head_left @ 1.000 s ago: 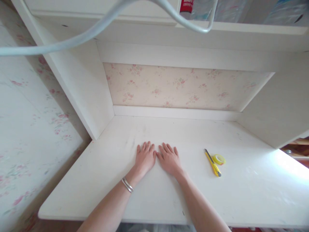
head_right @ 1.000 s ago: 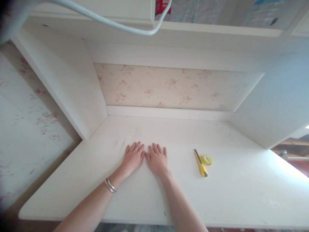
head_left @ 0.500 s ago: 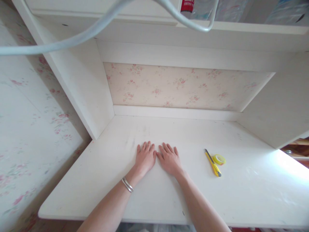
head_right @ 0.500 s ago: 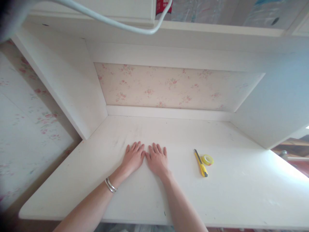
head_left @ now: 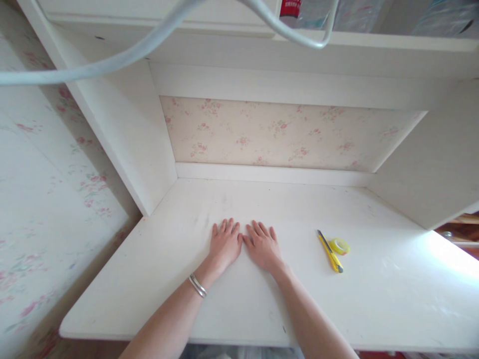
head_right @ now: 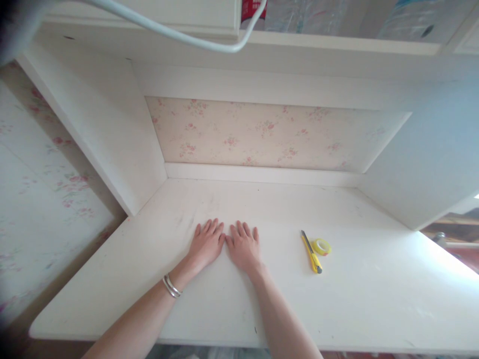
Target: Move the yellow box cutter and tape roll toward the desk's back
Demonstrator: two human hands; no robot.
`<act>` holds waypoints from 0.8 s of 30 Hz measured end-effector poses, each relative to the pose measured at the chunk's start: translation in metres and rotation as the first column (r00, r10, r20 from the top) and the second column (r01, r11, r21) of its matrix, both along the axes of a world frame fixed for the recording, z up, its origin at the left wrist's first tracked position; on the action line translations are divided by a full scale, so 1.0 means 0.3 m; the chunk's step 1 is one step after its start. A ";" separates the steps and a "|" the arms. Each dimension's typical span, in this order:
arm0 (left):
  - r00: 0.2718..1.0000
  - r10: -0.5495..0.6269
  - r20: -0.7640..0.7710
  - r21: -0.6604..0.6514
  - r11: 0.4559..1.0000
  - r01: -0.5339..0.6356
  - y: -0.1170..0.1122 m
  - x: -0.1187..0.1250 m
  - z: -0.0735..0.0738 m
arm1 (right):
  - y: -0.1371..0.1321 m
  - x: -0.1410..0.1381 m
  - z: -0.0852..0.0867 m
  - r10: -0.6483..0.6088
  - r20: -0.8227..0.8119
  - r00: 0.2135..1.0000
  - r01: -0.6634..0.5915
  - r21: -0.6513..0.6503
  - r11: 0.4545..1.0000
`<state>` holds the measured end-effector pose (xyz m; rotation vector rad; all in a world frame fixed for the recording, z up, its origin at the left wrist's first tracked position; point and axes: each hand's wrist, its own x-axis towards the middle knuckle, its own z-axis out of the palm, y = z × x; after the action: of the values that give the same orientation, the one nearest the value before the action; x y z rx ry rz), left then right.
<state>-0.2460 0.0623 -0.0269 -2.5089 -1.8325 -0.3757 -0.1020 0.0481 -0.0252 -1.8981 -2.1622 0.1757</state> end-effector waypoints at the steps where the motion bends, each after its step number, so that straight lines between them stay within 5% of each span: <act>1: 1.000 0.000 -0.002 0.005 1.000 0.000 0.000 0.000 -0.001 | 0.000 0.000 0.000 0.002 0.001 1.000 -0.002 0.000 1.000; 24: 1.000 -0.016 0.006 0.049 0.999 0.016 0.005 -0.004 -0.015 | -0.002 0.000 0.007 0.007 0.012 1.000 -0.007 -0.029 1.000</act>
<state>-0.2472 0.0638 -0.0315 -2.4951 -1.7837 -0.4235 -0.1019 0.0476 -0.0232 -1.9120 -2.1855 0.1985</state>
